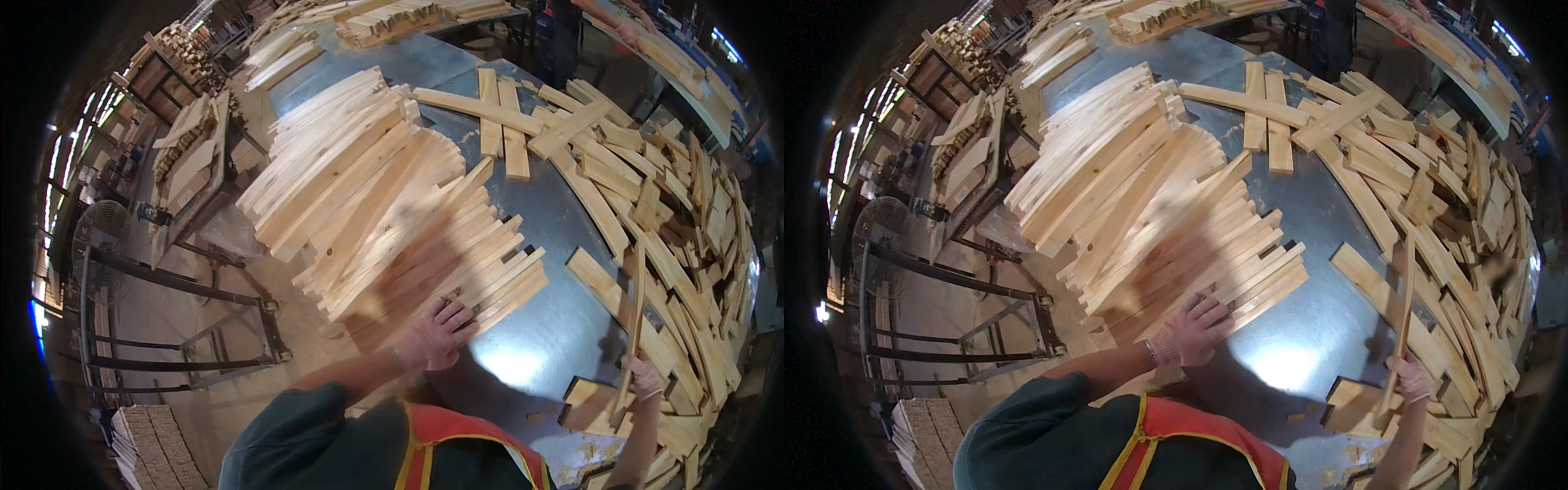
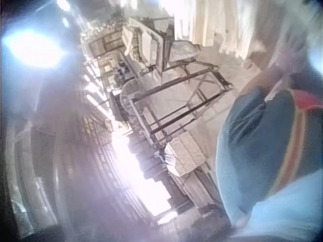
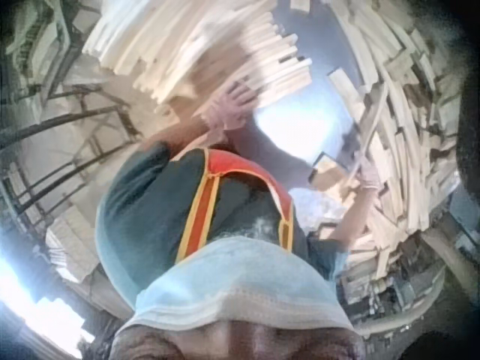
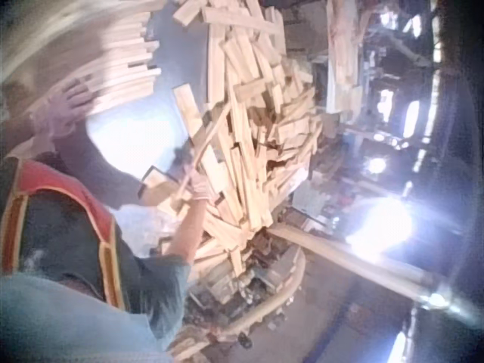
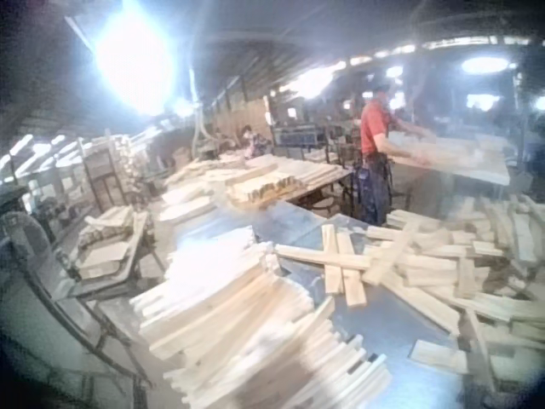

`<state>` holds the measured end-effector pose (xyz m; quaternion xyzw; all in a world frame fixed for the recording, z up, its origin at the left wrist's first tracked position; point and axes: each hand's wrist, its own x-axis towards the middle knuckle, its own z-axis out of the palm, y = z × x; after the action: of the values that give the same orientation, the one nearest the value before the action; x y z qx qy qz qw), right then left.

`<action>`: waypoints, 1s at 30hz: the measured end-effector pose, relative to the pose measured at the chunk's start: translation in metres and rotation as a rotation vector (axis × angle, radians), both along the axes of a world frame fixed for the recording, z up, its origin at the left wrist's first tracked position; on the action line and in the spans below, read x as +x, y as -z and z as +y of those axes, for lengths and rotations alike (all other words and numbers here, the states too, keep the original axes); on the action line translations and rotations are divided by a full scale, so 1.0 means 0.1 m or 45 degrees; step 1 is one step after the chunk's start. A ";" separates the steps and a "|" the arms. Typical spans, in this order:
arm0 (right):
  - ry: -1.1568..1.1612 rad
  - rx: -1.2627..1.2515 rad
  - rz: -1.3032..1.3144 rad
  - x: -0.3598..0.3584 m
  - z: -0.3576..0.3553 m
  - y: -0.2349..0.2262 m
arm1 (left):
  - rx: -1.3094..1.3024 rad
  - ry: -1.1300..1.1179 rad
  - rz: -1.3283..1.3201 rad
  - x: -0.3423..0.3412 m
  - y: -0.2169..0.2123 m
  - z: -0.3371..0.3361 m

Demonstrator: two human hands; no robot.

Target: The person repeatedly picks up individual wooden planks from a large pile on a metal table and places them into a neat, vertical stack. The person handles the planks one at a time, organizing them from a disordered pile into an orderly arrangement.

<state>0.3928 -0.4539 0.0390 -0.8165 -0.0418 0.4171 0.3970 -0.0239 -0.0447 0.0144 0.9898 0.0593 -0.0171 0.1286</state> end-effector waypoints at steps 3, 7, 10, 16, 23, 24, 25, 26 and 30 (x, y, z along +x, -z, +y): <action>0.213 0.431 0.024 -0.79 0.46 0.06 | -0.120 -0.055 0.074 0.05 -0.08 -0.10; 0.426 0.517 -0.021 -1.83 1.51 0.06 | -0.571 -0.091 0.115 0.16 -0.69 -0.42; 0.278 0.721 0.034 -2.69 2.28 -0.08 | -0.934 -0.276 0.528 0.35 -1.17 -0.31; -0.032 0.602 -0.197 -2.80 1.96 0.03 | -0.032 -0.385 -0.263 -0.29 -0.60 0.61; -0.030 0.271 -0.036 -2.90 1.42 0.22 | -0.102 -0.815 0.359 -0.51 -0.72 1.07; 0.030 0.360 -0.013 -2.88 1.28 0.39 | -0.104 -0.837 0.450 -0.45 -0.80 1.09; 0.087 0.453 0.010 -2.83 1.11 0.56 | -0.099 -0.862 0.547 -0.34 -0.81 1.06; 0.131 0.519 0.064 -2.74 1.10 0.37 | 0.172 -0.787 0.511 -0.37 -0.74 1.07; 0.266 0.177 -0.489 -1.82 0.51 0.26 | 0.636 -0.501 0.089 -0.09 -0.77 0.58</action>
<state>0.2112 -0.4024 0.0125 -0.8515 -0.0604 0.2068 0.4780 -0.0332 0.0137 0.0918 0.9591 0.2564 -0.0109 -0.1196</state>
